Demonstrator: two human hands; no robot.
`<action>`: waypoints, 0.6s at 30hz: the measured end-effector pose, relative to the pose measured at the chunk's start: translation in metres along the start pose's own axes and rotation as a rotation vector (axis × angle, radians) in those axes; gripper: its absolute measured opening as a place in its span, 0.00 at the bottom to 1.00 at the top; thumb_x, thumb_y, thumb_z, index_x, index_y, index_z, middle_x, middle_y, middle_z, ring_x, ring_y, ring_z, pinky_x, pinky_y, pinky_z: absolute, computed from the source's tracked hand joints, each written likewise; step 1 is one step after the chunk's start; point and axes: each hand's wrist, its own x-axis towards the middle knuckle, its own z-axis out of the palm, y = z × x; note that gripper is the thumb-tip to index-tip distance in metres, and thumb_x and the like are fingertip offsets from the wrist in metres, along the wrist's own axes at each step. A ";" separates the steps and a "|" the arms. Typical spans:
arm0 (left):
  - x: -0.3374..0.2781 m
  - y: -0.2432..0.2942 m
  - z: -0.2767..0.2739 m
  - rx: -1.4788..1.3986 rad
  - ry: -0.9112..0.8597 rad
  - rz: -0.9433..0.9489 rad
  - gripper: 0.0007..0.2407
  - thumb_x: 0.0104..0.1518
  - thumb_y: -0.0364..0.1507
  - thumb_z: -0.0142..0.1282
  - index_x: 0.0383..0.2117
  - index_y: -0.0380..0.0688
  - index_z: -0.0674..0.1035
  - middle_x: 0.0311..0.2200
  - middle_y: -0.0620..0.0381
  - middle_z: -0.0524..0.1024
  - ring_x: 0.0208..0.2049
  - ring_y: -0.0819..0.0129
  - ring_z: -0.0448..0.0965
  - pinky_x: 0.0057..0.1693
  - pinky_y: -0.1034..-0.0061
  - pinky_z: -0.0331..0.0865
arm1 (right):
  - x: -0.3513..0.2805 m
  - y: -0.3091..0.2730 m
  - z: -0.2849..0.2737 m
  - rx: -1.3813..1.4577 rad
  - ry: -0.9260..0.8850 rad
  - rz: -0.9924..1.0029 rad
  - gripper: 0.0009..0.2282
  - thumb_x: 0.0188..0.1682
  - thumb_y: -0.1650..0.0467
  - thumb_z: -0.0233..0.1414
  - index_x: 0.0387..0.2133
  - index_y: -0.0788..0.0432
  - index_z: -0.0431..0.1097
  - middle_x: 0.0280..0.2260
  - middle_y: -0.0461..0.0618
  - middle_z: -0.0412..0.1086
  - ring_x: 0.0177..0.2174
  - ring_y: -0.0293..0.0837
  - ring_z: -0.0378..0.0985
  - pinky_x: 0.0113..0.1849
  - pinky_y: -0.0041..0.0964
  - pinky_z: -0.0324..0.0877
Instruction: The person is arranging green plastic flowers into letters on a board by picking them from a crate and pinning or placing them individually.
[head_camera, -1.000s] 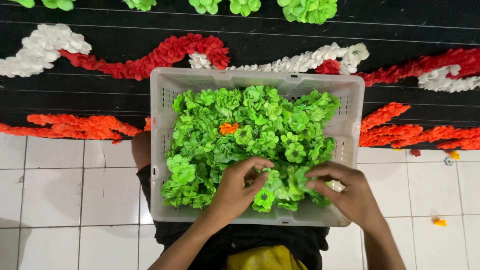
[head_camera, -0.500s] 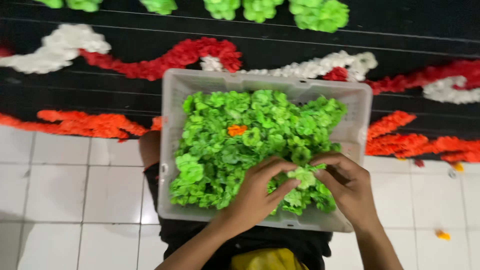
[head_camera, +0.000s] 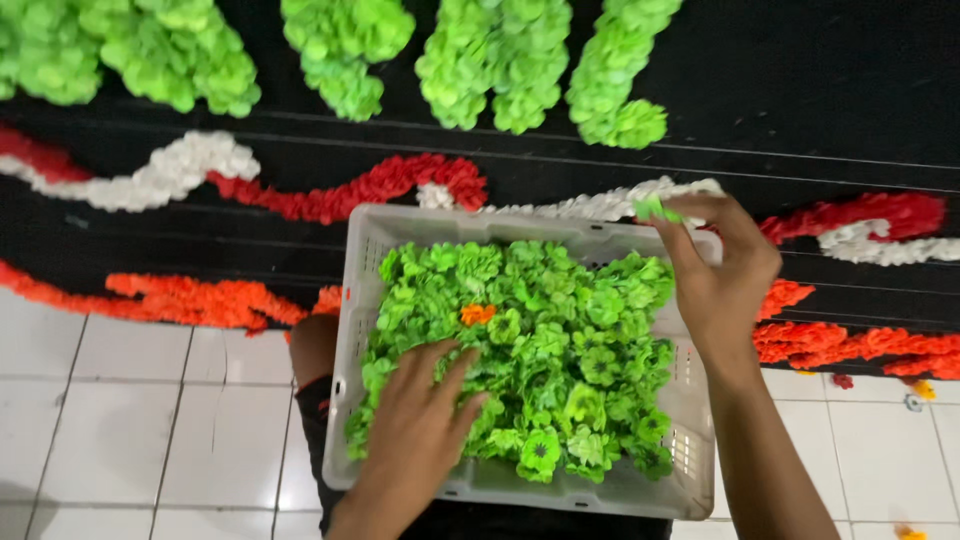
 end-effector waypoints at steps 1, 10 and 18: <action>-0.008 -0.017 0.004 0.002 -0.001 0.016 0.24 0.80 0.46 0.52 0.75 0.48 0.79 0.75 0.44 0.75 0.75 0.41 0.71 0.75 0.42 0.68 | 0.014 0.000 0.004 -0.006 0.015 0.001 0.04 0.67 0.78 0.71 0.49 0.68 0.85 0.48 0.58 0.85 0.52 0.52 0.88 0.55 0.46 0.79; -0.049 -0.122 0.053 0.416 -0.104 0.000 0.40 0.50 0.54 0.81 0.71 0.57 0.80 0.72 0.49 0.75 0.69 0.44 0.76 0.60 0.41 0.81 | 0.086 0.038 0.021 -0.002 -0.028 -0.148 0.04 0.66 0.77 0.74 0.46 0.61 0.86 0.45 0.53 0.87 0.45 0.49 0.88 0.57 0.53 0.78; -0.034 -0.119 0.073 0.403 -0.224 -0.052 0.36 0.63 0.57 0.73 0.75 0.59 0.76 0.69 0.48 0.76 0.69 0.41 0.75 0.63 0.42 0.80 | 0.114 0.054 0.026 0.108 -0.017 0.088 0.07 0.66 0.70 0.72 0.42 0.58 0.83 0.38 0.46 0.83 0.41 0.38 0.86 0.41 0.38 0.74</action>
